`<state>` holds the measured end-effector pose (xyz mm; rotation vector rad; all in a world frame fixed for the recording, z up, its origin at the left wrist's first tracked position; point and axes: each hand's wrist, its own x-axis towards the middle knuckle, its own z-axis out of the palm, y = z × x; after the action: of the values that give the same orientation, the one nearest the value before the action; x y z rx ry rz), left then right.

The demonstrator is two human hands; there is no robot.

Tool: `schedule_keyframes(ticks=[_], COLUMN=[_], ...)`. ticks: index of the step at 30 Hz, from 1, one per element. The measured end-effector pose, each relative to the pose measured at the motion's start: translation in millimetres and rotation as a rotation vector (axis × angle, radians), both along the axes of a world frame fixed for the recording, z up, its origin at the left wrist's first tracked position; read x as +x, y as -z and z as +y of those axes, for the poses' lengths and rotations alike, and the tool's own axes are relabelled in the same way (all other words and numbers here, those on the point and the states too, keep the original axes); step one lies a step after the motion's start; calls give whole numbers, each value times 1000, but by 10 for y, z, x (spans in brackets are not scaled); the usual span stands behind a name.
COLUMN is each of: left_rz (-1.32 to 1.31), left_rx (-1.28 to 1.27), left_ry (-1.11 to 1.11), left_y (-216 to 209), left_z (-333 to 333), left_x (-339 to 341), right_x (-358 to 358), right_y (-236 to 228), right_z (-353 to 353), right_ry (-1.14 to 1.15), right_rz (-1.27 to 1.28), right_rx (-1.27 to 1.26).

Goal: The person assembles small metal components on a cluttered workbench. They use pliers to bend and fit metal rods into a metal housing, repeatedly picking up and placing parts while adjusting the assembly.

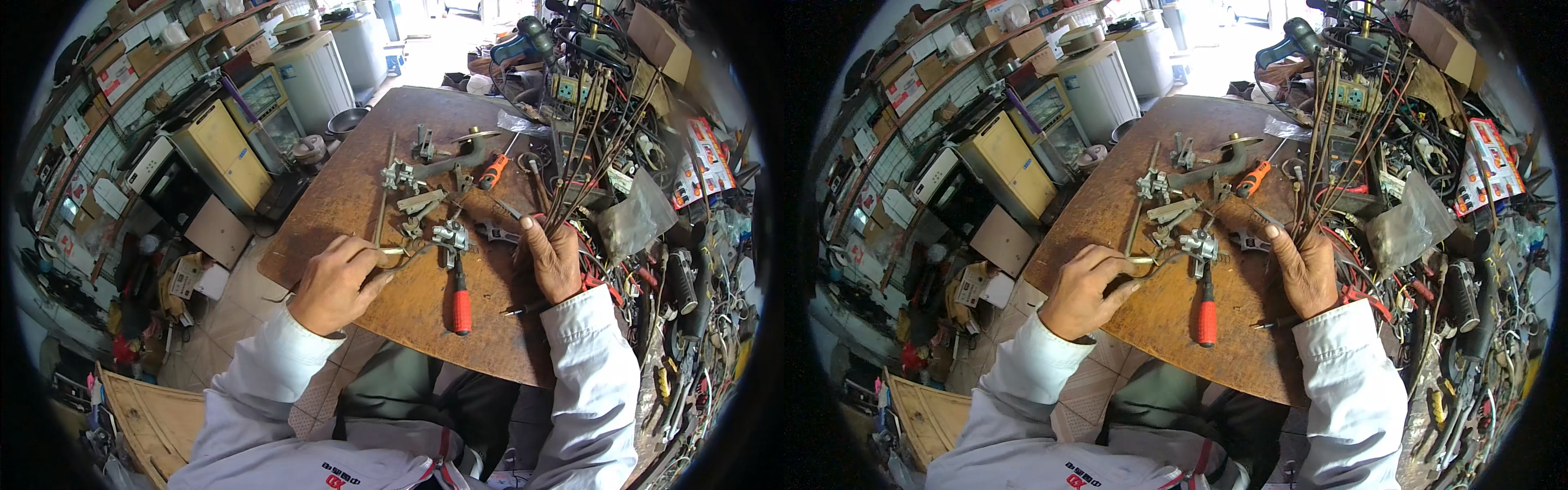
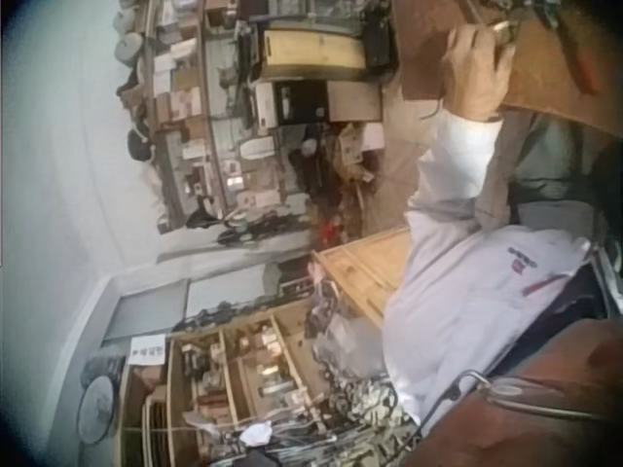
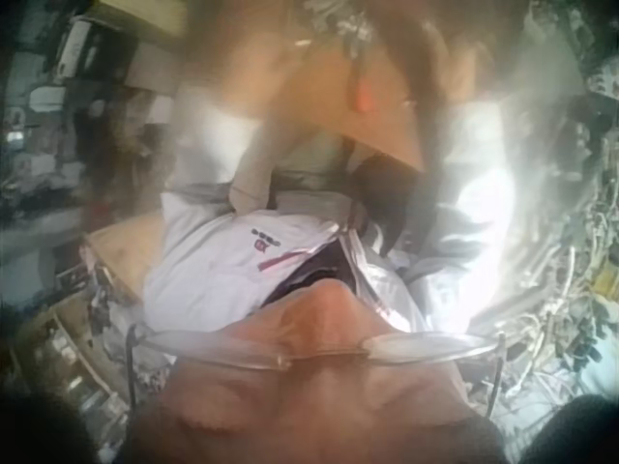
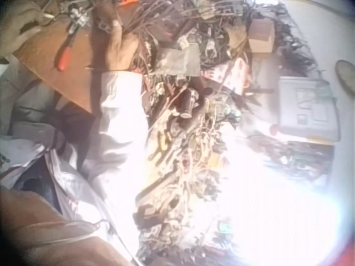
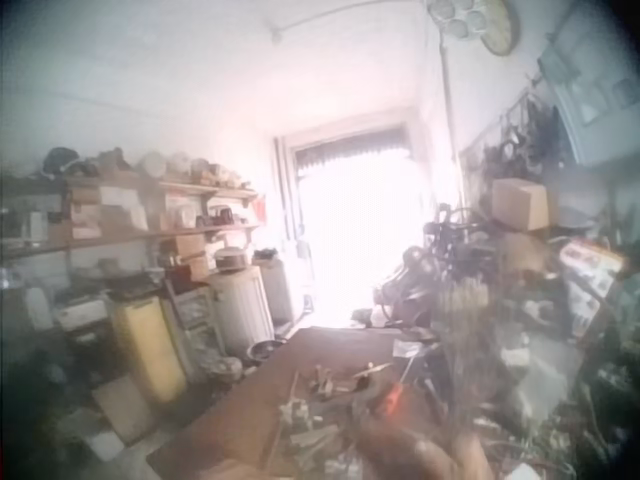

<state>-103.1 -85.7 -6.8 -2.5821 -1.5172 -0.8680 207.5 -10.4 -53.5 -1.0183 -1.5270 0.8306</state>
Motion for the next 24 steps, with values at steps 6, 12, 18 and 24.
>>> schedule_keyframes(ticks=[6,12,18,24], left_rz=[106,58,-24,-61], left_rx=[10,-45,-32,-202], left_ry=[-45,59,-42,-70], left_y=[133,60,-129,-143], left_z=[-47,-10,353,630], left_x=[-6,-18,173,236], right_x=[9,28,60,53], right_y=[-21,-2,3,-1], right_z=[-7,10,19,30], right_ry=[-7,-17,0,11], right_rz=[27,38,-18,-14], right_rx=[-2,-20,-62,-15])
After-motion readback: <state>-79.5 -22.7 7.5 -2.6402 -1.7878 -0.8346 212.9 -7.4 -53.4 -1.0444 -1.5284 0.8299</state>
